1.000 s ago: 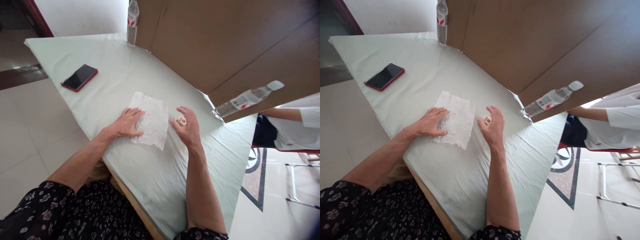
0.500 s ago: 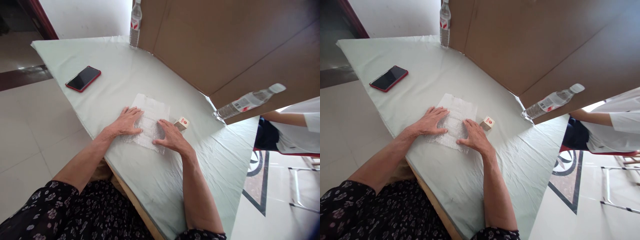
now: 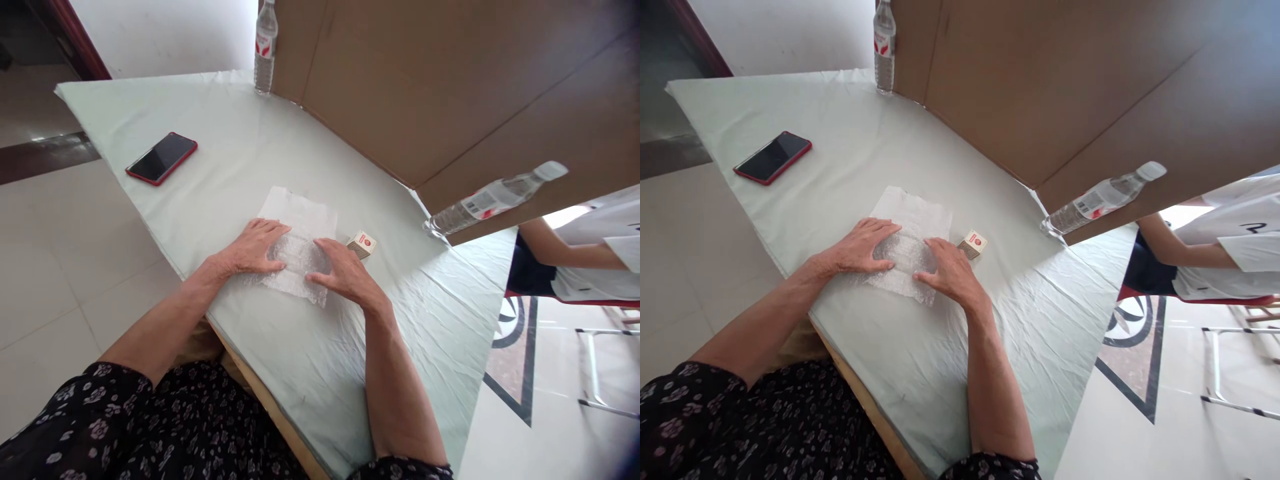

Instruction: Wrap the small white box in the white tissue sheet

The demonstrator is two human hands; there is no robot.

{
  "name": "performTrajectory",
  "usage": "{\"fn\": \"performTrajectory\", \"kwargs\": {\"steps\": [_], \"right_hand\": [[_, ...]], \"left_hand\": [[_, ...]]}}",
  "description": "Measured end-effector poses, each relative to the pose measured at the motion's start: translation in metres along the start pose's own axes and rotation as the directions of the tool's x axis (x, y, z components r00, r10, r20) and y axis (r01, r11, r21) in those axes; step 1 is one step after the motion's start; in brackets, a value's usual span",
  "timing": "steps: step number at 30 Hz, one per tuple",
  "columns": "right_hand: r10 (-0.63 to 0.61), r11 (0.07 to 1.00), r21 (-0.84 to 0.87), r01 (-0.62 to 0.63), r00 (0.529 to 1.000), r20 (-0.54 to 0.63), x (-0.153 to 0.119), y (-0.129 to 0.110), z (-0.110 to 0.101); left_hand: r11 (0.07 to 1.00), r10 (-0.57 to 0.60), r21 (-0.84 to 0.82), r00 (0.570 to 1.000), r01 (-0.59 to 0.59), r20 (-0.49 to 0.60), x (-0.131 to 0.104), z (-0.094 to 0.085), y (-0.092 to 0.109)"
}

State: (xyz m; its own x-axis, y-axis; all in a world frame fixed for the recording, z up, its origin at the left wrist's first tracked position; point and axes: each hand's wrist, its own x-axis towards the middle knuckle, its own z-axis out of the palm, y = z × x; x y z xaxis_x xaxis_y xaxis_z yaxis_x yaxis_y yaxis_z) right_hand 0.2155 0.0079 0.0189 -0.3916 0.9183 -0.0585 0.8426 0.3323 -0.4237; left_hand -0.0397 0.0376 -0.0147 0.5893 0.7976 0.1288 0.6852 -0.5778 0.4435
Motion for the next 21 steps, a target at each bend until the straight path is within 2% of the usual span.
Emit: {"fn": "performTrajectory", "kwargs": {"steps": [2,5,7,9,11,13,17,21], "right_hand": [[0.016,0.999,0.044,-0.008,0.984,-0.179,-0.002,0.009,-0.009],[0.116,0.993,0.031,-0.114,0.905,-0.409,-0.004,0.031,-0.022],[0.201,0.973,-0.017,-0.231,0.879,-0.432,-0.004,0.049,-0.027],[0.298,0.939,-0.048,-0.341,0.875,-0.381,-0.004,0.063,-0.027],[0.363,0.918,-0.032,-0.395,0.869,-0.337,-0.004,0.069,-0.025],[0.352,0.931,0.039,-0.362,0.869,-0.348,-0.004,0.065,-0.023],[0.187,0.975,0.191,-0.115,0.89,-0.415,0.001,0.03,-0.017],[0.026,0.973,0.221,0.064,0.923,-0.383,0.013,-0.007,0.008]], "left_hand": [[1.0,-0.006,0.006,1.0,0.006,0.021,0.0,-0.001,0.0],[1.0,0.002,-0.006,1.0,-0.002,0.028,0.0,-0.001,-0.002],[1.0,0.008,-0.021,1.0,-0.008,0.026,0.0,0.0,-0.004],[0.999,0.01,-0.035,1.0,-0.009,0.023,0.0,0.0,-0.005],[0.999,0.009,-0.045,1.0,-0.008,0.023,0.001,0.001,-0.005],[0.999,0.009,-0.05,1.0,-0.008,0.023,0.001,0.0,-0.005],[0.998,0.003,-0.069,0.999,0.0,0.037,0.001,-0.002,-0.004],[0.998,-0.004,-0.066,1.0,0.006,0.025,0.001,-0.001,-0.003]]}}
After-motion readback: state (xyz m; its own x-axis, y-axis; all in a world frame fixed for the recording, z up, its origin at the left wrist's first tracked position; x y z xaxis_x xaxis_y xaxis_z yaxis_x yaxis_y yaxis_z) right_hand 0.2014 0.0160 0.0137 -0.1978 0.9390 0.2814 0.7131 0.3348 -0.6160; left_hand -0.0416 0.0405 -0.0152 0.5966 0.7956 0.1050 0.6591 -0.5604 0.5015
